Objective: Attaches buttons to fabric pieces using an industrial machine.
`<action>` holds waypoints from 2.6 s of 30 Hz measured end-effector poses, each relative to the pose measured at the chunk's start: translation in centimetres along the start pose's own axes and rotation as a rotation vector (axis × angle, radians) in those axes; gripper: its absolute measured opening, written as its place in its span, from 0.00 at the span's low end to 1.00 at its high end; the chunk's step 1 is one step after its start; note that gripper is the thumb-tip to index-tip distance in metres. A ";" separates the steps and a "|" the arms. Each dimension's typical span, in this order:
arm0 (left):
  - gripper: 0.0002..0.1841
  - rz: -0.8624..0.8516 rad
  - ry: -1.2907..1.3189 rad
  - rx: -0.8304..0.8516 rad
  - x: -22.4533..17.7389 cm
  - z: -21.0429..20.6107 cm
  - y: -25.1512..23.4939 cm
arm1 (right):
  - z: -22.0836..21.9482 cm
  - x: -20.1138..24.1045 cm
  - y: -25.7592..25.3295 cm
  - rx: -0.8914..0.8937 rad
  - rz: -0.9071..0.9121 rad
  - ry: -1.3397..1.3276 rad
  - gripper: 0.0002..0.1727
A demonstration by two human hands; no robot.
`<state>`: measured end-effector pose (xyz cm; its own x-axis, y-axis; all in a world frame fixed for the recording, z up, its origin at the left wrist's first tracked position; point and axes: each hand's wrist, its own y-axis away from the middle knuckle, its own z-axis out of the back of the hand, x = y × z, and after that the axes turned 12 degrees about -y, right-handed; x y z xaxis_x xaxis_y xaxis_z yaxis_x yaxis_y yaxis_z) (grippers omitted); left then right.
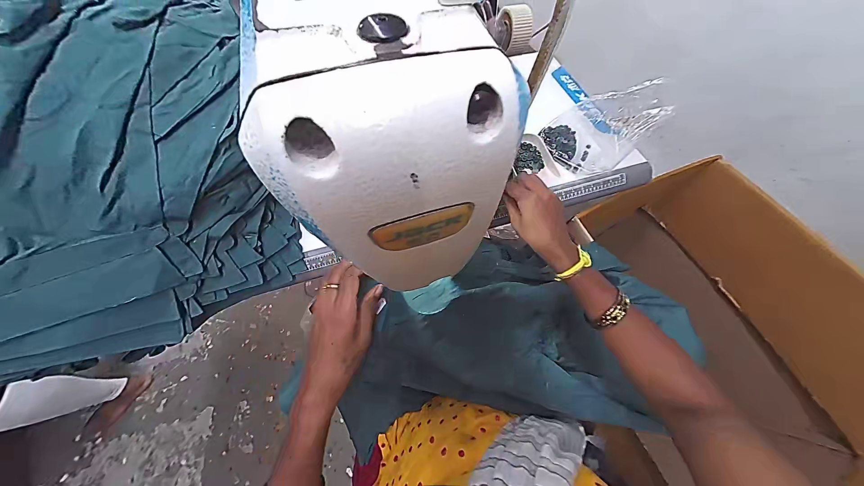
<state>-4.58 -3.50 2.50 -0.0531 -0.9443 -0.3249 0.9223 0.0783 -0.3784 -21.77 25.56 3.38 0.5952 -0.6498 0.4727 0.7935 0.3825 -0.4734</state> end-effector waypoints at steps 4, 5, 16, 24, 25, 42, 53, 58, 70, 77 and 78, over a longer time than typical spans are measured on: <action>0.30 0.221 0.366 0.130 -2.5 -1.4 -0.7 | -1.5 0.0 -0.5 0.010 0.064 0.037 0.11; 0.30 0.271 0.407 0.168 -2.9 -1.4 -0.8 | -1.8 -0.1 -0.6 -0.001 0.061 0.043 0.09; 0.30 0.377 0.555 0.201 -3.0 -1.8 -1.1 | 1.1 1.0 -0.3 -0.076 -0.126 -0.344 0.09; 0.22 -0.073 0.379 0.056 -3.9 0.8 1.1 | -0.2 6.9 1.0 -0.151 0.492 -0.188 0.11; 0.22 -0.171 0.439 0.092 -4.2 1.6 1.6 | -0.8 7.8 1.7 -0.131 0.634 -0.185 0.12; 0.15 0.018 0.541 0.110 1.8 6.3 4.1 | -0.9 14.0 5.3 0.225 0.236 -0.611 0.28; 0.15 0.469 0.308 0.127 6.0 5.0 4.1 | 9.9 -1.3 4.7 0.199 -0.371 -0.583 0.25; 0.19 0.385 0.189 0.093 4.0 3.6 1.6 | 11.0 -7.2 4.9 0.087 -0.385 -0.482 0.19; 0.24 0.254 -0.011 0.043 4.2 2.8 1.3 | 7.7 -8.6 4.7 0.332 -0.354 -0.095 0.19; 0.28 0.138 0.325 0.189 -1.1 -0.4 -0.2 | 1.0 -1.4 0.9 0.034 0.062 0.010 0.10; 0.28 0.190 0.376 0.198 -1.9 -0.7 -0.5 | 0.3 -0.6 0.2 -0.002 0.096 0.020 0.10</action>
<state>-5.23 -1.56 2.69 0.0222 -0.7350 -0.6777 0.9825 0.1413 -0.1211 -21.90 26.23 3.22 0.6658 -0.6231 0.4105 0.7328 0.4425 -0.5169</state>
